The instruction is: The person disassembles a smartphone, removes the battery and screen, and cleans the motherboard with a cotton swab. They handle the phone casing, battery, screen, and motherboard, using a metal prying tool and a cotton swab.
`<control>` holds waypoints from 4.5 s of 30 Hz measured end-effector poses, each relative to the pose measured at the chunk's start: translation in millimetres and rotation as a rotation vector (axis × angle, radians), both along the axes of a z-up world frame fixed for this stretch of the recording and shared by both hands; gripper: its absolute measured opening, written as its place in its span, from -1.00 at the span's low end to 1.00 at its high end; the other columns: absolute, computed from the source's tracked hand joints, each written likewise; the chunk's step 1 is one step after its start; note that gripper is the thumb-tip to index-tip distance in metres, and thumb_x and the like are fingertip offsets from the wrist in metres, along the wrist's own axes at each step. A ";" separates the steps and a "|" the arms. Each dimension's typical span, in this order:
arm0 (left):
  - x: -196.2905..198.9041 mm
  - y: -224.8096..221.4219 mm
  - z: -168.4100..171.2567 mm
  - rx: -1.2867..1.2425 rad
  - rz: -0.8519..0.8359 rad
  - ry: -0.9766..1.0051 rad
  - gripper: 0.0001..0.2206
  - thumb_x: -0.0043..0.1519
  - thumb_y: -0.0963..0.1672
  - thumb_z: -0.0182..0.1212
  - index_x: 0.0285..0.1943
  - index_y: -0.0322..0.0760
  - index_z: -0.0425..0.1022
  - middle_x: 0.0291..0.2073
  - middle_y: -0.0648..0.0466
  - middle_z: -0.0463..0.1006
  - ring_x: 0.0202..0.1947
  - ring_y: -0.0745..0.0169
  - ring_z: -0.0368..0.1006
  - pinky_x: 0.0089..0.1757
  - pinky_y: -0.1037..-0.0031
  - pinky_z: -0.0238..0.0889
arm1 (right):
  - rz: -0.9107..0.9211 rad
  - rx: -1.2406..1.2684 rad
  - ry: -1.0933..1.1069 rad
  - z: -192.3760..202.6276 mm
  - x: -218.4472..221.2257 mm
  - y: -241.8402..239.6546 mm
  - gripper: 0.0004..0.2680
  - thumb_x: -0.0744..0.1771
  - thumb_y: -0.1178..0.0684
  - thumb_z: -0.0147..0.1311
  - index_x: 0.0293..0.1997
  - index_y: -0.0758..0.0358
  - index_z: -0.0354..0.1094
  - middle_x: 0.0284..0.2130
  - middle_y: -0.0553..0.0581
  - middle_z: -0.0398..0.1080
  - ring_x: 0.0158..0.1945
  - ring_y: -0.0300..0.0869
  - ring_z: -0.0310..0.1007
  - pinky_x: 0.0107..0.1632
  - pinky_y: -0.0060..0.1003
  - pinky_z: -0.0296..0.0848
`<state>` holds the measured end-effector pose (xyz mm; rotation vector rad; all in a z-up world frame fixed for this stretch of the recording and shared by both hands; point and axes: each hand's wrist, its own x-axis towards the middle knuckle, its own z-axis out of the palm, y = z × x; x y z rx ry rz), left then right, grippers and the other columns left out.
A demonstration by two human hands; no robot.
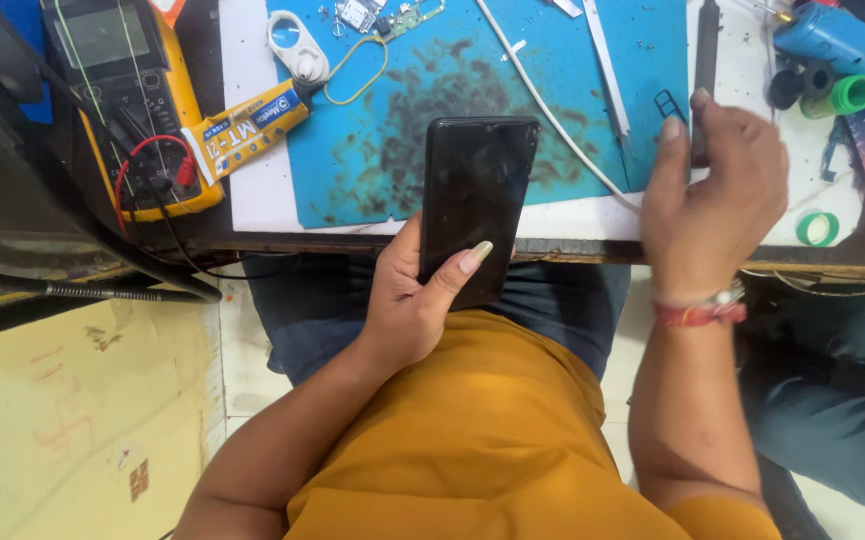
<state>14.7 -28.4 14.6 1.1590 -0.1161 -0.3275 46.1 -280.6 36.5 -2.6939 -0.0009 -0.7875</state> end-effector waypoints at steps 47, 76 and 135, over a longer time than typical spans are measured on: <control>17.1 28.6 77.9 1.027 -0.067 -0.696 -0.72 0.21 -0.24 0.20 0.12 -0.39 0.52 -0.29 -0.06 0.65 -0.41 -0.05 0.56 -0.42 0.27 0.36 | 0.589 0.885 0.174 51.9 0.7 43.0 -0.90 0.42 0.32 0.15 -0.03 0.39 0.30 -0.09 0.23 0.44 -0.11 -0.16 0.56 0.01 -0.32 0.60; 4.3 29.8 64.5 0.693 -0.005 -0.347 -0.75 0.28 -0.18 0.23 0.14 -0.32 0.53 -0.35 -0.08 0.63 -0.36 -0.01 0.58 -0.30 0.40 0.41 | 0.559 0.472 -0.037 26.4 -33.3 55.9 -0.64 0.40 0.11 0.13 0.30 0.36 0.09 0.31 0.30 0.19 0.27 -0.05 0.35 0.32 -0.15 0.38; 58.8 3.1 -3.6 0.862 0.222 -0.928 -0.63 0.29 -0.22 0.37 0.27 -0.33 0.45 -0.29 0.01 0.61 -0.35 0.09 0.55 -0.28 0.37 0.37 | 0.141 1.608 0.293 -107.3 130.8 -274.3 -0.82 0.55 0.03 -0.16 0.07 0.35 0.28 -0.14 0.09 0.35 -0.16 -0.22 0.35 -0.08 -0.35 0.31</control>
